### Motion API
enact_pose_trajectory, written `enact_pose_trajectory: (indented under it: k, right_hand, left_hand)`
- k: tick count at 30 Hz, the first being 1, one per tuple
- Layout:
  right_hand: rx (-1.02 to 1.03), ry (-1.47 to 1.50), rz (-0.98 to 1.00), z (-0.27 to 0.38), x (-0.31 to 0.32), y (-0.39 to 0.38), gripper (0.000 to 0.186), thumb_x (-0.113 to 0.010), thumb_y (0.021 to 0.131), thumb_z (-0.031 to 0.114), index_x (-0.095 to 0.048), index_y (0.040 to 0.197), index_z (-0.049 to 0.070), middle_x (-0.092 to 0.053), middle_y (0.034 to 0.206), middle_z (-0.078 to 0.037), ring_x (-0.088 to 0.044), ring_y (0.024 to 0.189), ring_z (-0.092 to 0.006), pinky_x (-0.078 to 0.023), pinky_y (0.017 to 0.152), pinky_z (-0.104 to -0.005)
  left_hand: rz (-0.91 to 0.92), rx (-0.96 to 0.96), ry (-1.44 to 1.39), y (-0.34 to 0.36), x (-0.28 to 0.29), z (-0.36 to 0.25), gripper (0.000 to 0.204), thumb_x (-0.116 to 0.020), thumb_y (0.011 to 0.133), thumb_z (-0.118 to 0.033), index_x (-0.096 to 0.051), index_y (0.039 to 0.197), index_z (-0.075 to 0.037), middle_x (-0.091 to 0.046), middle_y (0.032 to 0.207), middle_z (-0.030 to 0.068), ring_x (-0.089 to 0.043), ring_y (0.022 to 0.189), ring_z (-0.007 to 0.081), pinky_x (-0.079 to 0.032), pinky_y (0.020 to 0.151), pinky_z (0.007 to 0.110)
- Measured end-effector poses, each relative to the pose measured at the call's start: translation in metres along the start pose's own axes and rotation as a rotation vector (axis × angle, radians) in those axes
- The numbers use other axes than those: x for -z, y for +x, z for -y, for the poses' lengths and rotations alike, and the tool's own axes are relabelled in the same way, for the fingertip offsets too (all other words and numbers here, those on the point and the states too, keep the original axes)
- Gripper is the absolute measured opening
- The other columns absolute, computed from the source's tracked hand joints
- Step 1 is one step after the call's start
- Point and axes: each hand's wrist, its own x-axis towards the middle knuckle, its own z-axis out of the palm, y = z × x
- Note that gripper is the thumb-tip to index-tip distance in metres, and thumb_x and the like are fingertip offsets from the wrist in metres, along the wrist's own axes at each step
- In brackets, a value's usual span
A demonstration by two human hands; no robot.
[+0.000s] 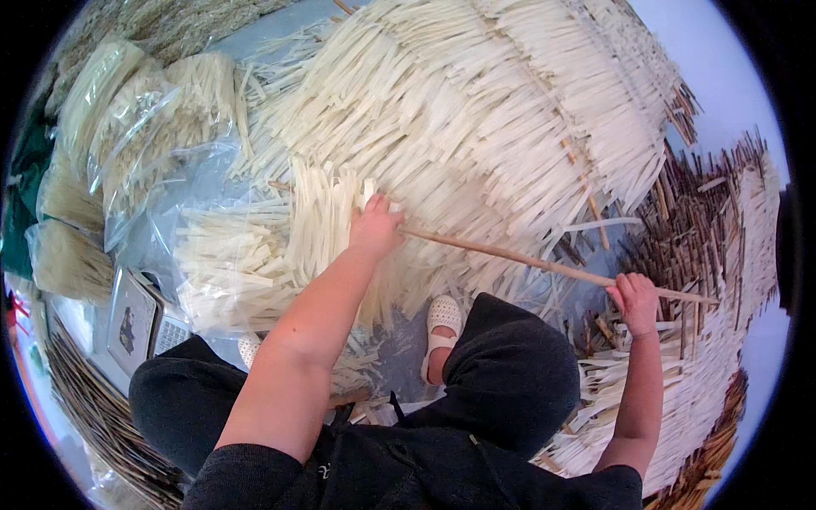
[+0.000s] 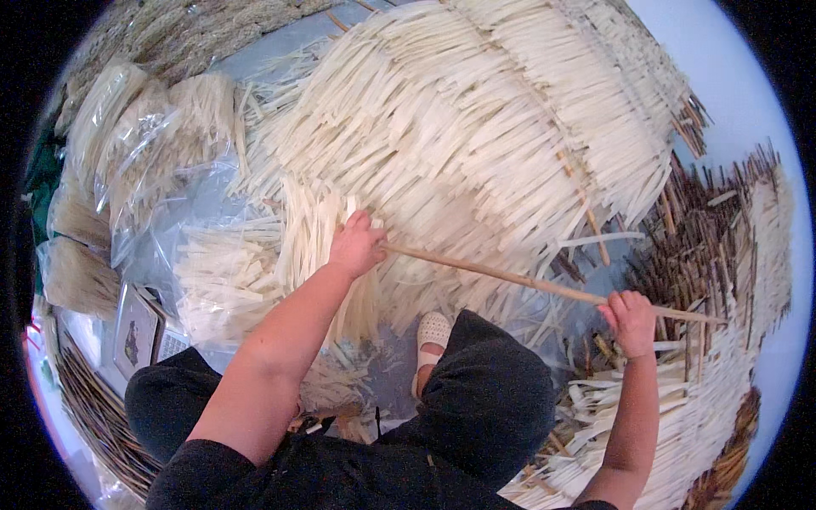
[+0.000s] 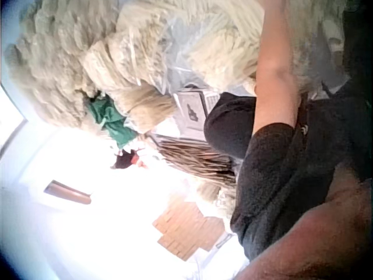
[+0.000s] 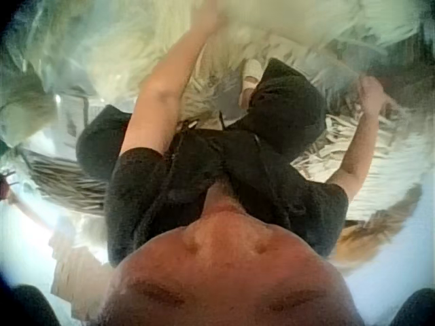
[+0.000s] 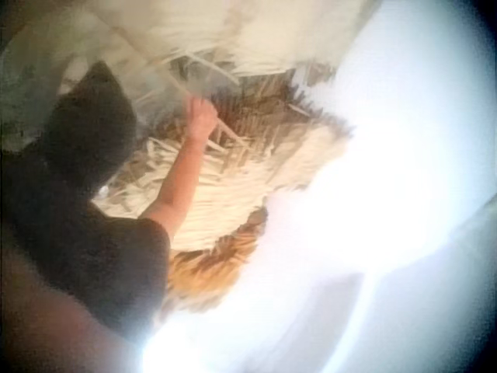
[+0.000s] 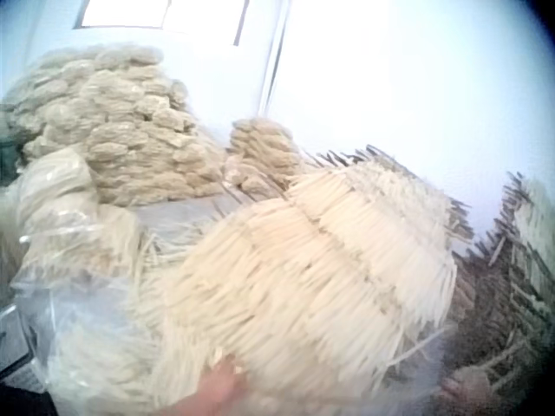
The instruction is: The person gathers bundles of dried noodles from the floor, weighs them on a digital scale, and places them into plastic bags.
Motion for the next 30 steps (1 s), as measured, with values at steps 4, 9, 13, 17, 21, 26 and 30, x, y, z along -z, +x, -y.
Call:
enact_pose_trajectory:
  k: [4,9,13,17,21,26,30]
  right_hand:
    - [-0.132,0.392,0.219,0.067,0.021,0.086,0.048,-0.069,0.081,0.039,-0.06,0.115,0.007,-0.065,0.1,-0.016,-0.062,0.093,-0.0352,-0.05,0.079,-0.0429]
    - [0.01,0.666,0.517,0.18,-0.031,0.201,0.045,-0.057,0.089,0.042,-0.06,0.12,0.009,-0.067,0.095,-0.018,-0.064,0.09,-0.0354,-0.05,0.079,-0.0409]
    - [0.065,0.701,0.683,0.195,-0.018,0.22,0.037,-0.053,0.09,0.04,-0.068,0.095,0.006,-0.066,0.086,-0.018,-0.063,0.086,-0.0351,-0.049,0.076,-0.0436]
    - [-0.104,0.589,0.634,0.139,0.045,0.17,0.032,-0.058,0.088,0.04,-0.07,0.098,0.012,-0.067,0.085,-0.015,-0.063,0.082,-0.0344,-0.05,0.072,-0.0404]
    - [-0.348,0.459,0.552,0.082,0.111,0.135,0.029,-0.07,0.08,0.037,-0.073,0.092,0.01,-0.068,0.077,-0.012,-0.066,0.072,-0.0281,-0.051,0.067,-0.0356]
    - [-0.315,0.501,0.694,0.113,0.102,0.159,0.041,-0.066,0.081,0.042,-0.068,0.107,0.011,-0.069,0.087,-0.013,-0.067,0.081,-0.03,-0.051,0.074,-0.0375]
    - [-0.174,0.474,0.651,0.176,0.012,0.168,0.038,-0.054,0.089,0.045,-0.067,0.108,0.015,-0.067,0.096,-0.015,-0.063,0.094,-0.0334,-0.05,0.08,-0.0431]
  left_hand:
    - [-0.089,-0.021,-0.009,-0.008,0.006,-0.005,0.026,-0.076,0.069,-0.032,-0.071,0.092,-0.021,-0.057,0.099,0.005,-0.045,0.117,0.0264,-0.042,0.094,0.044]
    - [-0.089,-0.069,-0.115,-0.013,0.011,-0.044,0.031,-0.077,0.067,-0.035,-0.07,0.093,-0.019,-0.056,0.101,0.0061,-0.045,0.117,0.0272,-0.042,0.093,0.043]
    - [-0.163,-0.059,-0.113,-0.023,0.015,-0.012,0.036,-0.077,0.068,-0.037,-0.069,0.097,-0.018,-0.055,0.108,0.0085,-0.045,0.119,0.0274,-0.042,0.095,0.042]
    - [-0.146,0.0,-0.083,-0.012,-0.003,0.011,0.035,-0.077,0.069,-0.037,-0.068,0.097,-0.018,-0.053,0.113,0.0099,-0.044,0.12,0.028,-0.041,0.096,0.041]
    - [-0.17,0.008,-0.149,0.0,-0.013,0.018,0.034,-0.077,0.07,-0.036,-0.068,0.097,-0.017,-0.055,0.109,0.011,-0.044,0.12,0.0294,-0.04,0.098,0.04]
    - [-0.053,0.025,-0.252,0.003,-0.012,-0.004,0.032,-0.077,0.07,-0.033,-0.068,0.095,-0.015,-0.056,0.107,0.0136,-0.042,0.122,0.032,-0.04,0.099,0.037]
    - [-0.069,0.014,-0.287,-0.003,-0.024,-0.004,0.031,-0.077,0.072,-0.03,-0.067,0.099,-0.017,-0.053,0.115,0.0152,-0.039,0.125,0.0337,-0.039,0.101,0.038]
